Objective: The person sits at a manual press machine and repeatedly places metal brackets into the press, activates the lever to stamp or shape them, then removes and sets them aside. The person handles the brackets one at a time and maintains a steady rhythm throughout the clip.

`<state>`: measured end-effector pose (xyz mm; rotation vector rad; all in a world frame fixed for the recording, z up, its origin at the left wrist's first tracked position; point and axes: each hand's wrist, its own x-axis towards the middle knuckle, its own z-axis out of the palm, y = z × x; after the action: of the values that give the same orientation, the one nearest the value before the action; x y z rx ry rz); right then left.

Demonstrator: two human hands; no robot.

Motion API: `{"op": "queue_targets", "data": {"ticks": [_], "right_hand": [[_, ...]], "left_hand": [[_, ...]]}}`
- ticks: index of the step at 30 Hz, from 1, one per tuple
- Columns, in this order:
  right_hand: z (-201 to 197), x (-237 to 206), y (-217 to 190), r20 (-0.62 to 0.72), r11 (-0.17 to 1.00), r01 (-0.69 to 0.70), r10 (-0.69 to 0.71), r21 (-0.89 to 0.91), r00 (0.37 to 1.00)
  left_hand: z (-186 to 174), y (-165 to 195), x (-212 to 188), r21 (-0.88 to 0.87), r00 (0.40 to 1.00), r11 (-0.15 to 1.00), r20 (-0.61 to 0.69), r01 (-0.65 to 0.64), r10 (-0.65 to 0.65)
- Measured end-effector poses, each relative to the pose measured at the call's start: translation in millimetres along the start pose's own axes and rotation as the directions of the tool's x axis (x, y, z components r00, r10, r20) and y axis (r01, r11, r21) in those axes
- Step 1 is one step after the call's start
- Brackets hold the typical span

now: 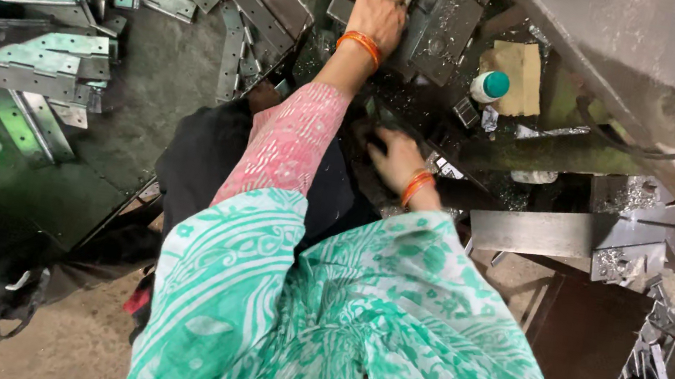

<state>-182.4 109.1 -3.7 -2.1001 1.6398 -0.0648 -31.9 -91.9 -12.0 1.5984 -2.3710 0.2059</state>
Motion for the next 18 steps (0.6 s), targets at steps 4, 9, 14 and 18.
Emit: {"op": "queue_targets", "data": {"ticks": [4, 9, 14, 18], "right_hand": [[61, -20, -1, -0.218, 0.992, 0.007, 0.02, 0.124, 0.976], [88, -29, 4, -0.176, 0.986, -0.024, 0.053, 0.163, 0.983], [71, -20, 3, -0.107, 0.982, -0.08, 0.099, 0.173, 0.989], [32, -9, 5, -0.1, 0.998, 0.049, -0.046, 0.026, 0.994]], "left_hand": [[9, -1, 5, -0.082, 0.999, 0.997, 0.05, 0.003, 0.001], [15, -2, 5, -0.198, 0.998, 0.98, 0.062, 0.03, -0.018], [7, -4, 11, -0.032, 0.997, 0.999, 0.073, 0.005, -0.003], [-6, -2, 10, 0.049, 0.999, 0.998, 0.018, -0.029, 0.029]]}}
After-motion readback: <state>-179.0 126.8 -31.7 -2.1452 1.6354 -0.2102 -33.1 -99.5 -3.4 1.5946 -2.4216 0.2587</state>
